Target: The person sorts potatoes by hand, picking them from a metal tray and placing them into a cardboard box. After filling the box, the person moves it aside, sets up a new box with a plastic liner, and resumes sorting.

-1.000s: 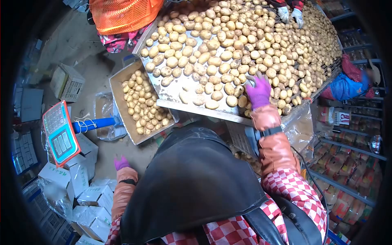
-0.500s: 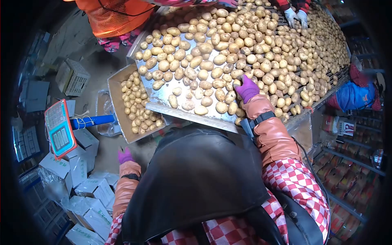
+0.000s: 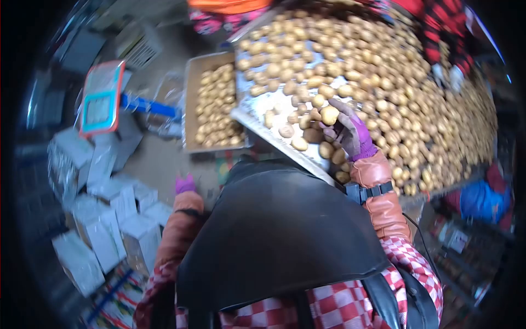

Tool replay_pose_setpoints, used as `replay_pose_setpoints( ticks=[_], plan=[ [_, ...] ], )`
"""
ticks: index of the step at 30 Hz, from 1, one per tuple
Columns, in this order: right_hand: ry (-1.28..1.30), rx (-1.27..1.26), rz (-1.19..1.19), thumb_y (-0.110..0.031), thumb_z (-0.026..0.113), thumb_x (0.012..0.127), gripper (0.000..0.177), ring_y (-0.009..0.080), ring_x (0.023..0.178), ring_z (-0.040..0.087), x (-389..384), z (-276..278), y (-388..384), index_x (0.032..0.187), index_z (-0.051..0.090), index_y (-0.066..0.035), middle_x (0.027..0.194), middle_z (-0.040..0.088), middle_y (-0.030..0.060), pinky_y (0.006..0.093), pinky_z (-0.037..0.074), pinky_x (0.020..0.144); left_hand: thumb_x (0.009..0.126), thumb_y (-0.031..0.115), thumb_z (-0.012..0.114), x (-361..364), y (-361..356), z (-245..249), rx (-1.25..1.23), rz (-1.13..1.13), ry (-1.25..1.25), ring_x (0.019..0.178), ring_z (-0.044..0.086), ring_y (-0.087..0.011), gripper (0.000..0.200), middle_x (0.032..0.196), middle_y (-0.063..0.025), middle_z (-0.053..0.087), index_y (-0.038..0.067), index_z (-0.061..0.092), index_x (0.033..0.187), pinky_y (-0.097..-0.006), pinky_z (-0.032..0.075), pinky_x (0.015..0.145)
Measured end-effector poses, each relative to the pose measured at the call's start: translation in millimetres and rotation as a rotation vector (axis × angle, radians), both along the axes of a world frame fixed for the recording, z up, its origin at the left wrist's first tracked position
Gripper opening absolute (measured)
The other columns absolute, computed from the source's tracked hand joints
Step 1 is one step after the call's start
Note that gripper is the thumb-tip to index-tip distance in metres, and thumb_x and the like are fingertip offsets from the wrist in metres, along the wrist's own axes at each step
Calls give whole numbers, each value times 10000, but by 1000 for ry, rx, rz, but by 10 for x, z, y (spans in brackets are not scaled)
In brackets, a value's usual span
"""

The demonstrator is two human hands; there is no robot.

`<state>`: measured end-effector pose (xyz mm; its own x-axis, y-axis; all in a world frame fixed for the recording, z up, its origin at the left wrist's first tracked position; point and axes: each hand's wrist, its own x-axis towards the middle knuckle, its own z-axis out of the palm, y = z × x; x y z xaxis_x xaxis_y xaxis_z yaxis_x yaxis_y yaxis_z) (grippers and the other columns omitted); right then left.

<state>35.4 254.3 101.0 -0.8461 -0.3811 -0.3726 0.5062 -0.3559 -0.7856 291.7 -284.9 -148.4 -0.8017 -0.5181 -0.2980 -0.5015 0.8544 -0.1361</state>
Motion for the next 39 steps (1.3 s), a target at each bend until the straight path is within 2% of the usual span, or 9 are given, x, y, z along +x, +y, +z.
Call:
replay_pose_setpoints(
  ticks=[3, 10, 13, 17, 21, 30, 33, 36, 39],
  plan=[
    [170, 38, 222, -226, 505, 939, 517, 231, 1073, 603, -184, 168, -650, 1392, 397, -3, 1245, 547, 137, 299, 522, 857, 810, 442, 642, -378, 403, 514, 367, 589, 115, 1264, 458, -388, 739, 1362, -248, 478, 74, 407, 1406, -432, 376, 1053],
    [-312, -555, 289, -174, 467, 982, 430, 396, 1186, 540, -282, -88, -1622, 1368, 396, 1, 1307, 503, 237, 416, 503, 969, 831, 402, 631, 121, 336, 117, 458, 565, 315, 1302, 420, -370, 733, 1404, -244, 432, 23, 384, 1409, -418, 351, 1074],
    [-454, -556, 212, -143, 491, 969, 390, 405, 1176, 541, -250, -268, -1747, 1323, 429, 9, 1293, 509, 244, 440, 508, 968, 840, 401, 617, 292, 369, 145, 490, 689, 257, 1301, 420, -369, 717, 1410, -234, 427, 31, 384, 1409, -417, 351, 1074],
    [-316, -315, 250, -168, 578, 922, 461, 359, 1144, 563, -219, -243, -1876, 1322, 405, -19, 1209, 527, 197, 441, 540, 913, 838, 411, 611, 441, 362, 55, 379, 692, 180, 1255, 463, -372, 644, 1362, -227, 472, 55, 454, 1350, -428, 385, 1042],
    [-40, 262, 532, -297, 585, 915, 606, 255, 1189, 477, -132, -410, -1964, 1420, 346, -62, 1311, 469, 122, 379, 461, 934, 829, 417, 618, 327, 402, 140, 315, 676, 120, 1233, 482, -374, 631, 1336, -227, 493, 64, 475, 1332, -434, 399, 1029],
    [-234, 153, 549, -344, 584, 939, 408, 132, 907, 601, -89, -998, -1289, 1238, 553, -67, 1070, 612, 37, 269, 533, 770, 810, 424, 640, 16, 452, 285, 305, 606, 44, 1209, 501, -380, 653, 1304, -234, 517, 71, 474, 1335, -441, 407, 1021],
    [-252, 193, 571, -396, 591, 930, 470, 152, 901, 611, -110, -967, -1294, 1277, 522, -87, 1089, 612, 47, 300, 539, 779, 804, 426, 647, -186, 506, 430, 179, 238, -271, 1201, 507, -382, 661, 1294, -236, 524, 74, 474, 1336, -443, 410, 1018],
    [-271, 148, 606, -394, 615, 916, 483, 168, 901, 622, -154, -1045, -1257, 1285, 514, -99, 1096, 612, 49, 310, 539, 793, 793, 425, 663, -225, 600, 399, 350, 654, 132, 1194, 515, -388, 697, 1282, -242, 536, 74, 458, 1360, -441, 408, 1025],
    [-281, 121, 589, -336, 611, 926, 439, 177, 915, 625, -160, -962, -1247, 1275, 520, -85, 1104, 611, 57, 311, 542, 795, 789, 449, 665, -223, 537, 121, 344, 660, 213, 1214, 502, -391, 721, 1303, -243, 523, 61, 455, 1358, -447, 405, 1026]
  ],
)
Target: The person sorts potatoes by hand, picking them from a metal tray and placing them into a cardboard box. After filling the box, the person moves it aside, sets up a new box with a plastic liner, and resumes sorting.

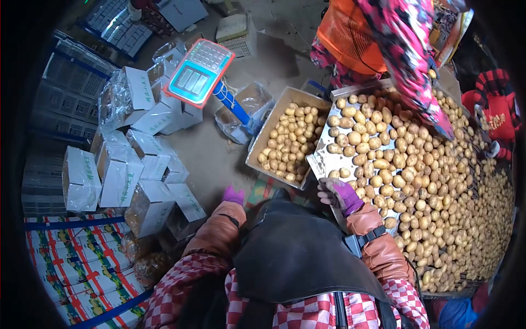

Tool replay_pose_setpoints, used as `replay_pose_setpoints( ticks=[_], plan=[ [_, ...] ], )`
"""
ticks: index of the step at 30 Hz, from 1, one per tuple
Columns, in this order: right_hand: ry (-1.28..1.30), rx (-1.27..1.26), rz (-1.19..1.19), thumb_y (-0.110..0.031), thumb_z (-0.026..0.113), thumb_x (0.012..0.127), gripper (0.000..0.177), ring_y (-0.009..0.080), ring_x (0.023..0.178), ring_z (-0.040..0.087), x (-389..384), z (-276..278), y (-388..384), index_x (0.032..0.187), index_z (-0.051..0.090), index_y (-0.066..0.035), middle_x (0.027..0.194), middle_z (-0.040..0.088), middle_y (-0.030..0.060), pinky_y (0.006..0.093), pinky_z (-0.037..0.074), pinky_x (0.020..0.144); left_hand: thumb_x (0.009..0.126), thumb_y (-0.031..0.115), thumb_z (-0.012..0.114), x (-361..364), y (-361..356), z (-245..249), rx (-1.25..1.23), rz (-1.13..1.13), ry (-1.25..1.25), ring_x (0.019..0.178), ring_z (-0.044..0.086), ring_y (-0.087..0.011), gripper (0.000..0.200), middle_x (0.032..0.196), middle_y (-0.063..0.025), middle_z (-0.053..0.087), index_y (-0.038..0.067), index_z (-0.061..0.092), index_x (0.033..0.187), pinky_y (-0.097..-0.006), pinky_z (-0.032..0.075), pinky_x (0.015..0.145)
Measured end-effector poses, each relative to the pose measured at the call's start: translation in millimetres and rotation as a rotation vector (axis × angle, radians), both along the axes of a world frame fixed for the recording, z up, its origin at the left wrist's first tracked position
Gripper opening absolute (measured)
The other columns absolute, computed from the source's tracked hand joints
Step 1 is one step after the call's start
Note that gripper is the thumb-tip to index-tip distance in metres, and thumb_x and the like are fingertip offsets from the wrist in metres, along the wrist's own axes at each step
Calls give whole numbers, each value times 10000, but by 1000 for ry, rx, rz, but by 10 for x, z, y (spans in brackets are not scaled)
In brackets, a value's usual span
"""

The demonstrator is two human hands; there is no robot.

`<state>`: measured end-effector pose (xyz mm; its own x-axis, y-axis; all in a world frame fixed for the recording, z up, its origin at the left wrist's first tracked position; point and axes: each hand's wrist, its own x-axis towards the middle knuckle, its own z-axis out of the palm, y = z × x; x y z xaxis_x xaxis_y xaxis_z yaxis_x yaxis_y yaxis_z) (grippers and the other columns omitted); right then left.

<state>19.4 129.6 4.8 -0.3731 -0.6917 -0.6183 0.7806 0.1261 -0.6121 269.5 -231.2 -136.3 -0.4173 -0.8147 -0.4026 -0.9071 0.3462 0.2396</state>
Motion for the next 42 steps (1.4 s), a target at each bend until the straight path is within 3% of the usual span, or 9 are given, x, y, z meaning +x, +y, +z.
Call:
replay_pose_setpoints(
  ticks=[9, 24, 29, 31, 33, 35, 37, 40, 42],
  plan=[
    [-43, 0, -56, -289, 570, 948, 436, 200, 902, 628, 4, 27, -10, 1312, 492, -62, 1099, 607, 80, 319, 545, 796, 805, 325, 643, -318, -251, -175, 18, 38, 55, 1130, 552, -375, 546, 1237, -211, 568, 80, 526, 1279, -437, 444, 977],
    [-56, 403, -343, -324, 579, 928, 441, 203, 756, 650, 107, 221, -285, 1248, 522, -25, 961, 649, 106, 318, 557, 661, 824, 200, 571, -1340, -923, -1045, 667, -371, -76, 976, 617, -352, 333, 1067, -168, 642, 74, 616, 1129, -402, 502, 854],
    [-44, 535, -422, -261, 554, 948, 347, 164, 701, 640, 99, 283, -410, 1226, 572, -54, 899, 670, 78, 294, 523, 600, 831, 158, 547, -911, -910, -726, 676, -294, 14, 925, 638, -344, 281, 1011, -154, 667, 72, 646, 1079, -391, 521, 813],
    [-17, 573, -446, -247, 560, 946, 330, 150, 700, 635, 137, 295, -447, 1213, 582, -54, 894, 670, 69, 280, 513, 595, 849, 137, 543, -1014, -796, -239, 419, -595, 320, 838, 637, -285, 246, 950, -115, 667, 82, 651, 1063, -358, 518, 725],
    [60, 536, -470, -259, 550, 952, 371, 181, 745, 651, 197, 301, -466, 1238, 546, -23, 934, 669, 91, 302, 534, 654, 885, 125, 553, -1407, -582, 292, 714, -457, 623, 724, 604, -176, 212, 877, -53, 646, 104, 641, 1077, -293, 482, 603],
    [143, 335, -537, -219, 547, 953, 319, 127, 738, 628, 349, 217, -489, 1207, 574, -28, 901, 668, 48, 255, 509, 654, 911, 130, 560, -1902, -422, 620, 1202, 94, 594, 688, 569, -126, 213, 847, -23, 617, 110, 629, 1112, -252, 451, 572],
    [42, 195, -405, -232, 537, 967, 360, 131, 778, 635, 487, 350, -582, 1257, 541, -19, 952, 671, 65, 266, 514, 706, 925, 139, 555, -2328, -301, 1130, 1173, 306, 440, 689, 551, -129, 229, 836, -17, 591, 98, 621, 1139, -242, 446, 595],
    [-87, 226, -82, -259, 552, 950, 424, 139, 904, 622, 551, 475, -701, 1309, 513, -37, 1072, 649, 89, 288, 504, 804, 931, 215, 580, -2325, -553, 1056, 1099, 118, 793, 707, 586, -147, 309, 909, -55, 623, 127, 549, 1225, -266, 458, 575],
    [-136, 326, -129, -295, 604, 916, 552, 132, 939, 609, 679, 227, -705, 1375, 437, -37, 1088, 645, 91, 294, 495, 802, 933, 231, 572, -2344, -869, 1126, 1106, 434, 968, 799, 582, -177, 402, 1043, -99, 602, 109, 475, 1304, -312, 486, 709]
  ],
)
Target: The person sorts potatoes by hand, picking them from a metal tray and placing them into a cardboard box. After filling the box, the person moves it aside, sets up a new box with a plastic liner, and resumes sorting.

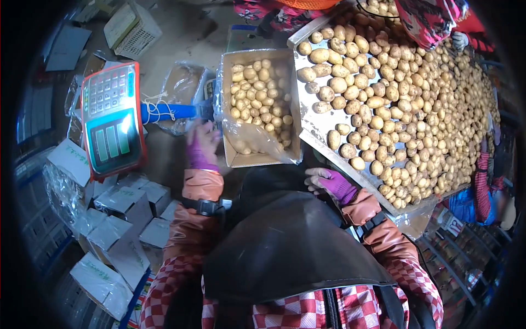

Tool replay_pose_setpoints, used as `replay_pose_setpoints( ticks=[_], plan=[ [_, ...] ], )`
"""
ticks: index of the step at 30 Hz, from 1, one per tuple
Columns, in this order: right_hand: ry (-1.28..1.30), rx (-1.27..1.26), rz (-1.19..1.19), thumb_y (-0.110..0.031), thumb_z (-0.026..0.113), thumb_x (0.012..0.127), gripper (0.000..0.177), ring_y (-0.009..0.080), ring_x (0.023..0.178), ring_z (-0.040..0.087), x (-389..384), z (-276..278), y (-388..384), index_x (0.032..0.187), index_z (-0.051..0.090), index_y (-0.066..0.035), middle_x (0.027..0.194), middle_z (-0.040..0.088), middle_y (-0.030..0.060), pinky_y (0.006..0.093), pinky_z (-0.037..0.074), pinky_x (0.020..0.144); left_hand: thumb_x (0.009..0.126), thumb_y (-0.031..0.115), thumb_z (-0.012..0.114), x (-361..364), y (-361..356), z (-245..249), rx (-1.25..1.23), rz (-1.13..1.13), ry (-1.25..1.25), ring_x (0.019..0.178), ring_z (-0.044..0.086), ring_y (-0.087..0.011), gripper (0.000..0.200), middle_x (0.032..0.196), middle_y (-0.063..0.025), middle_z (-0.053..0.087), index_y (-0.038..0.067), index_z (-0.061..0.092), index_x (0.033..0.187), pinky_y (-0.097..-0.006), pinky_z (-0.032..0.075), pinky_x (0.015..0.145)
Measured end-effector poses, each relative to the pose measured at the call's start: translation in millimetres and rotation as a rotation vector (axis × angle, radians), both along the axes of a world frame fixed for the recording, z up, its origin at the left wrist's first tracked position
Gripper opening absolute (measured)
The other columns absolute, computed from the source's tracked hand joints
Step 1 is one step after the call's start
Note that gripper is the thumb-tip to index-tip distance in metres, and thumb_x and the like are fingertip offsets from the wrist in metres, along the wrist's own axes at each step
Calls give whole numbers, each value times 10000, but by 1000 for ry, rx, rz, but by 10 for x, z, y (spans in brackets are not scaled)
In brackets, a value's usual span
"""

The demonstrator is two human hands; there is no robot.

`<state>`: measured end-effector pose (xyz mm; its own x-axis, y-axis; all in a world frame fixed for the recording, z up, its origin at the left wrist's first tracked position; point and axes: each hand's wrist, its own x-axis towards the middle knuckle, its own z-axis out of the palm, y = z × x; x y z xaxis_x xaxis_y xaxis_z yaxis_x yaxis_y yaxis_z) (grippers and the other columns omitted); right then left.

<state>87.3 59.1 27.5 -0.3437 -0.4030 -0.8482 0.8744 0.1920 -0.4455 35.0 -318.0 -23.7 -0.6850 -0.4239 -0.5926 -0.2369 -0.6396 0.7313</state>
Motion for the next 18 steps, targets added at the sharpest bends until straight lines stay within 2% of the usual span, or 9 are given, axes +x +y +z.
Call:
replay_pose_setpoints(
  ticks=[2, 3, 4, 7, 10, 13, 15, 17, 18],
  plan=[
    [21, 75, -112, -314, 650, 885, 694, 119, 962, 593, 167, -511, 89, 1440, 332, -44, 1099, 639, 88, 289, 482, 792, 925, 258, 586, -41, -258, -275, -193, -88, -47, 1060, 557, -220, 573, 1238, -137, 543, 123, 341, 1425, -363, 450, 903],
    [1, 171, -71, -397, 680, 850, 874, 248, 1185, 483, 141, -632, 55, 1498, 200, -61, 1305, 505, 136, 423, 447, 907, 923, 261, 590, -104, -333, -501, -257, -146, -49, 1121, 535, -223, 606, 1267, -138, 531, 125, 313, 1445, -362, 436, 932],
    [41, 327, -150, -382, 721, 813, 761, 237, 1136, 535, 123, -681, -85, 1411, 385, -52, 1223, 567, 126, 410, 469, 853, 921, 265, 594, -161, -455, -819, -318, -207, -54, 1182, 513, -226, 640, 1297, -140, 518, 127, 285, 1464, -360, 422, 960],
    [165, 574, -141, -380, 726, 807, 741, 235, 1128, 542, -23, -1046, -299, 1387, 407, -48, 1211, 574, 126, 408, 471, 847, 892, 219, 604, -666, -379, -821, -834, -718, -102, 1093, 565, -242, 510, 1193, -147, 571, 105, 402, 1346, -365, 457, 906],
    [223, 702, -64, -378, 731, 801, 720, 234, 1120, 550, -43, -1342, -361, 1363, 428, -44, 1199, 582, 126, 405, 473, 840, 862, 173, 614, -1000, -92, -65, -1490, -1439, -168, 1003, 617, -258, 388, 1088, -154, 624, 83, 518, 1227, -369, 492, 852],
    [248, 740, 12, -376, 737, 795, 700, 232, 1112, 557, -78, -1488, -407, 1338, 450, -40, 1188, 589, 126, 403, 475, 833, 827, 121, 623, -1025, 114, 179, -1809, -1764, -225, 907, 656, -277, 248, 972, -150, 669, 71, 632, 1070, -369, 519, 801],
    [267, 722, 36, -374, 740, 792, 687, 230, 1107, 562, -141, -1505, -443, 1322, 464, -37, 1180, 594, 126, 401, 477, 829, 797, 78, 626, -1000, 126, -5, -1963, -1841, -256, 834, 665, -291, 140, 879, -133, 689, 77, 703, 915, -365, 525, 769],
    [305, 673, 67, -373, 743, 788, 673, 229, 1102, 567, -143, -1412, -480, 1306, 479, -35, 1172, 599, 126, 400, 478, 825, 767, 52, 633, -1018, 143, -864, -1319, -968, -8, 872, 657, -286, 171, 948, -142, 680, 42, 701, 923, -371, 519, 781],
    [327, 609, 71, -373, 745, 786, 667, 229, 1099, 570, -187, -1340, -506, 1298, 486, -33, 1168, 602, 126, 399, 479, 822, 769, 31, 623, -1010, 231, -947, -1144, -780, 39, 865, 655, -289, 174, 941, -138, 678, 50, 700, 923, -370, 518, 773]
  ],
)
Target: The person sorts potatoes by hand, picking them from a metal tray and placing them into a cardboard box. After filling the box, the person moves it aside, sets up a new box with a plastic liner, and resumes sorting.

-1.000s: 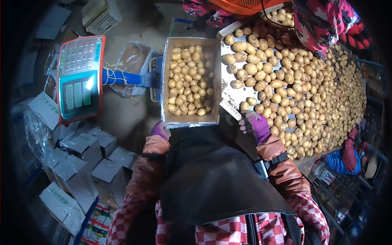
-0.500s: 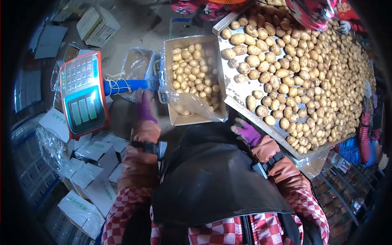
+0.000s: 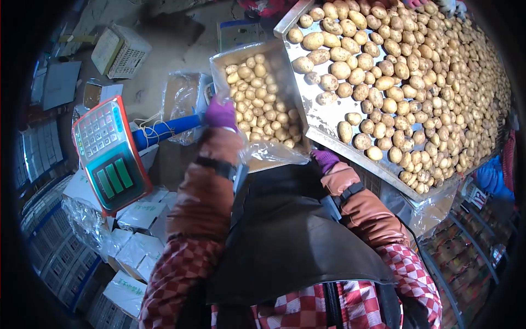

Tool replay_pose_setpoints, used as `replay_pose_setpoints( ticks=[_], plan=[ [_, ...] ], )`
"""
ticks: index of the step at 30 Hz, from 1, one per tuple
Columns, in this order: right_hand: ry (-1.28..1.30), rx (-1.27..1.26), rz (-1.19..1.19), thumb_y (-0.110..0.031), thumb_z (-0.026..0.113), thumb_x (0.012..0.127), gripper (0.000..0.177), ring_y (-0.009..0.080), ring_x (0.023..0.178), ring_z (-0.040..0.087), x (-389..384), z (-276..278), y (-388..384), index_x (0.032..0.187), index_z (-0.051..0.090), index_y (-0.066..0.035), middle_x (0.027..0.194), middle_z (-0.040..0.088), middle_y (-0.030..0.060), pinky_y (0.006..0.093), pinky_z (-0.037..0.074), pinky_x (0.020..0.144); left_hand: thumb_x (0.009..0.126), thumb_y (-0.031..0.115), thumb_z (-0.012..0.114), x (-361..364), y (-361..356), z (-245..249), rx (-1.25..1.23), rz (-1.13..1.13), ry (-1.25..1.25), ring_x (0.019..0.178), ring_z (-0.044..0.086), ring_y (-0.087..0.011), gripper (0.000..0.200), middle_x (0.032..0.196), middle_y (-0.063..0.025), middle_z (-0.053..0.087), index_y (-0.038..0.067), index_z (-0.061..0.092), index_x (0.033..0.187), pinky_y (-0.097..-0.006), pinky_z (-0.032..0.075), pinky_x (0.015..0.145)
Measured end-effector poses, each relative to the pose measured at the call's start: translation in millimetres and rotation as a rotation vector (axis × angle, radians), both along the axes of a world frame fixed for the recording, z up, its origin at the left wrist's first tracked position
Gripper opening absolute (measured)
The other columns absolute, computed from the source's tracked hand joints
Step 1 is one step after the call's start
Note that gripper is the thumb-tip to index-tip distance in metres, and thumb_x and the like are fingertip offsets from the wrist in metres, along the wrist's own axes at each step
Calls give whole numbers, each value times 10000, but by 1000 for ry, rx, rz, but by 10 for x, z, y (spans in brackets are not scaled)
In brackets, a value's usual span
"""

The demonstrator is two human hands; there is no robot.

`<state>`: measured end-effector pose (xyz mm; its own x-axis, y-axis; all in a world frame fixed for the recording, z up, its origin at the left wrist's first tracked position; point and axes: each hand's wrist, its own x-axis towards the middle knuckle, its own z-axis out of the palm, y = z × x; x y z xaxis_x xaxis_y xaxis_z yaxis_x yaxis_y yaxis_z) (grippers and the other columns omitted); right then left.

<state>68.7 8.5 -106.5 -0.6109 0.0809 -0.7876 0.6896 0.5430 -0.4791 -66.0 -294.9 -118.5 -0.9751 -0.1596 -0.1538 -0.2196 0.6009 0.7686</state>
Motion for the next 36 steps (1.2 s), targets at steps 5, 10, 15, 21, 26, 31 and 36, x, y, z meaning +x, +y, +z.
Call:
replay_pose_setpoints(
  ticks=[5, 10, 15, 21, 26, 31, 36],
  plan=[
    [-57, -777, 167, -369, 754, 776, 635, 225, 1086, 582, -347, 428, -377, 1258, 522, -27, 1149, 614, 126, 395, 482, 811, 814, 61, 586, 281, 382, 165, -45, -305, 182, 810, 623, -320, 195, 891, -102, 639, 163, 700, 937, -407, 508, 758],
    [-262, -842, 517, -348, 691, 815, 344, 231, 844, 627, -16, -441, -1024, 940, 612, -37, 915, 643, 95, 390, 472, 763, 857, 202, 595, 656, -160, -637, -379, -802, -651, 918, 639, -356, 211, 1069, -175, 645, 109, 680, 1026, -426, 497, 824],
    [-101, -464, 758, -309, 654, 840, 295, 259, 794, 622, -40, -331, -935, 949, 622, -38, 889, 641, 118, 388, 479, 724, 879, 278, 610, 166, 37, -149, -32, -550, -400, 965, 634, -350, 286, 1084, -184, 648, 73, 669, 1070, -412, 497, 823],
    [401, -437, 647, -263, 608, 870, 243, 291, 734, 617, -261, 32, -640, 959, 633, -38, 857, 638, 145, 385, 488, 677, 889, 63, 599, -920, 638, 450, 602, -58, 169, 1065, 591, -202, 388, 1223, -93, 596, 68, 548, 1274, -335, 477, 898],
    [518, -706, -150, -86, 618, 878, 290, 158, 945, 619, -819, 1212, -610, 1157, 609, -8, 1028, 659, 92, 291, 498, 835, 881, 36, 600, -954, 568, 1211, 729, -85, 348, 1293, 450, -263, 555, 1383, -168, 467, -2, 390, 1394, -368, 347, 1082],
    [544, -879, -401, -89, 600, 884, 404, 188, 1074, 585, -896, 2043, -255, 1256, 522, 46, 1170, 601, 116, 304, 480, 923, 700, 460, 771, 318, 120, 1070, -202, 156, -24, 1330, 395, -343, 966, 1466, -221, 347, 81, 311, 1461, -404, 330, 1089],
    [575, -926, -370, -87, 530, 916, 391, 253, 1082, 596, -645, 1868, 149, 1285, 494, 40, 1170, 586, 143, 378, 488, 934, 710, 557, 751, 905, 238, 316, -72, 216, -564, 1218, 495, -317, 922, 1361, -183, 478, 85, 387, 1414, -414, 397, 1007]
  ],
)
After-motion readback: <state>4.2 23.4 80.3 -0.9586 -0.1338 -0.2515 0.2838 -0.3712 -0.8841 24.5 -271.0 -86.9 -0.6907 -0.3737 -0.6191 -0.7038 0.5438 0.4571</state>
